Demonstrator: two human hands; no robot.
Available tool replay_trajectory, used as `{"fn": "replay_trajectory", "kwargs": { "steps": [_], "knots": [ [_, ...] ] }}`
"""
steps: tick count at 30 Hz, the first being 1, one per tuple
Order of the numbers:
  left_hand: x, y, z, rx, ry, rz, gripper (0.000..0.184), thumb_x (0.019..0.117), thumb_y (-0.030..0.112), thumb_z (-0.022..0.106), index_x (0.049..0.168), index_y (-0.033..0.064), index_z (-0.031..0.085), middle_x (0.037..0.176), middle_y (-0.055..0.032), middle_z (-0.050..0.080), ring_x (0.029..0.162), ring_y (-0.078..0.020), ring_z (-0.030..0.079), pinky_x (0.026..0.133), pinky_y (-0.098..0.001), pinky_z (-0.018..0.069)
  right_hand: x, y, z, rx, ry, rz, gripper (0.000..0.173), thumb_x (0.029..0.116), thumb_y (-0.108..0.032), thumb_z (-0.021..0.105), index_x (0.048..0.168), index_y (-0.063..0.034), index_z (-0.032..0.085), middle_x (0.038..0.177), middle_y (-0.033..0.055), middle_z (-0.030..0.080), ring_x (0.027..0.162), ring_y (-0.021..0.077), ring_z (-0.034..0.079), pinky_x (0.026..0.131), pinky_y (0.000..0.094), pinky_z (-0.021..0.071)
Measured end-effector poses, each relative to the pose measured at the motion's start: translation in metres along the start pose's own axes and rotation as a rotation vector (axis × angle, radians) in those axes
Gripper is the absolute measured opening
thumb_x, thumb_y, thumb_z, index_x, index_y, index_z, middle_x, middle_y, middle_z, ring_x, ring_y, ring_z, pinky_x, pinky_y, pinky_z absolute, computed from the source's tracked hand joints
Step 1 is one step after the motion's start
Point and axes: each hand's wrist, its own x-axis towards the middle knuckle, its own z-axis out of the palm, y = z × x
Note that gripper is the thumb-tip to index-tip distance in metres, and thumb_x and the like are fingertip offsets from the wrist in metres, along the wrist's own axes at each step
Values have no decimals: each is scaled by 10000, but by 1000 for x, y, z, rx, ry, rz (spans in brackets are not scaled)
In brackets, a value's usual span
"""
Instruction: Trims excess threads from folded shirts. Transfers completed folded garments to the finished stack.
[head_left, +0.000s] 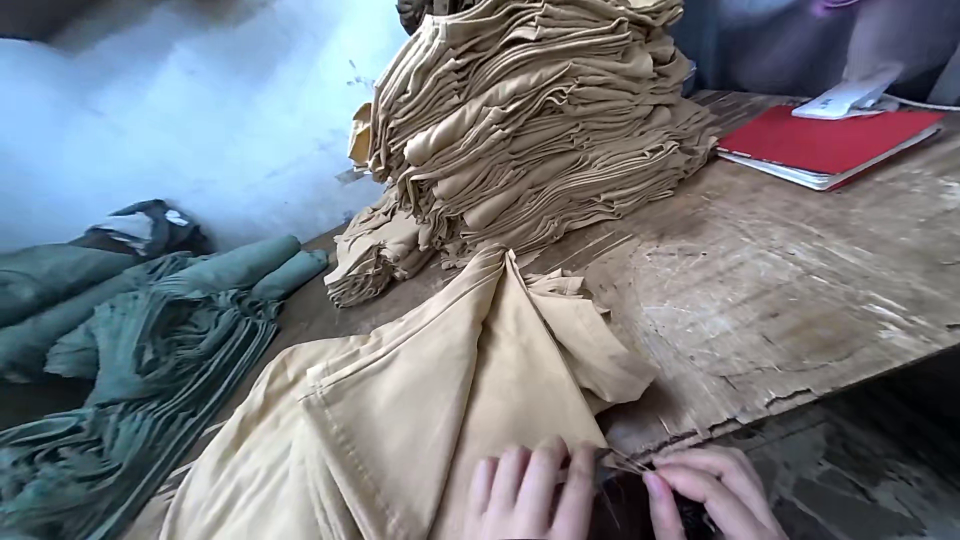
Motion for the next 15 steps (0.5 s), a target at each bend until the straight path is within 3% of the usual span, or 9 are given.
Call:
{"fn": "replay_trajectory", "kwargs": {
  "steps": [3, 5, 7, 9, 10, 12, 14, 15],
  "knots": [
    [3, 0, 10, 66, 29, 45, 154, 955, 179, 670, 1034, 204, 799, 971, -1, 734, 830, -187, 622, 730, -363, 460, -4, 3, -1, 0, 12, -50, 72, 914, -233, 726, 871, -176, 721, 957, -47, 695, 994, 76, 626, 932, 281, 490],
    [2, -5, 7, 36, 39, 36, 126, 962, 203, 679, 1010, 202, 796, 951, -3, 733, 824, -183, 622, 729, -360, 458, -10, 11, -11, -122, -103, -28, 123, 908, -243, 735, 827, -150, 729, 906, -6, 698, 944, 127, 634, 876, 301, 513],
    [-1, -8, -3, -10, -16, 0, 147, 970, 267, 688, 1065, 200, 777, 972, -22, 723, 860, -190, 632, 761, -372, 460, -16, 15, -31, -416, -496, 85, 207, 918, -266, 710, 802, -98, 746, 885, 92, 721, 912, 288, 679, 824, 463, 549],
    [-5, -11, -12, -37, -100, -30, 227, 957, 305, 707, 1136, 173, 752, 985, -64, 692, 892, -222, 635, 784, -405, 469, -17, 18, -44, -578, -988, 288, 244, 918, -244, 699, 974, -17, 769, 1030, 219, 741, 1040, 449, 685, 918, 655, 494],
    [-7, -14, -13, -40, -132, -36, 226, 936, 284, 720, 1120, 155, 746, 962, -76, 678, 890, -239, 636, 783, -419, 474, -19, 20, -44, -591, -1081, 344, 292, 916, -284, 711, 1053, -32, 762, 1074, 208, 746, 1062, 435, 688, 946, 657, 476],
    [-11, -21, -9, -88, -145, -50, 96, 891, 159, 696, 964, 159, 759, 876, -57, 686, 850, -228, 650, 755, -412, 483, -23, 14, -40, -463, -861, 278, 328, 929, -343, 720, 1061, -44, 748, 1040, 174, 751, 984, 369, 719, 921, 583, 525],
    [-13, -26, -9, -205, -139, -66, 107, 897, 118, 681, 939, 167, 767, 886, -45, 682, 862, -205, 646, 759, -396, 492, -20, 2, -24, -213, -469, 143, 355, 920, -376, 771, 1006, -37, 710, 997, 148, 726, 923, 266, 708, 856, 437, 583],
    [-12, -28, -10, -261, -122, -70, 118, 902, 113, 677, 945, 176, 767, 916, -38, 687, 883, -190, 647, 768, -386, 501, -15, -5, -14, -74, -324, 92, 391, 897, -366, 807, 1044, -28, 676, 1022, 154, 694, 961, 232, 689, 870, 385, 591]
  ]
}}
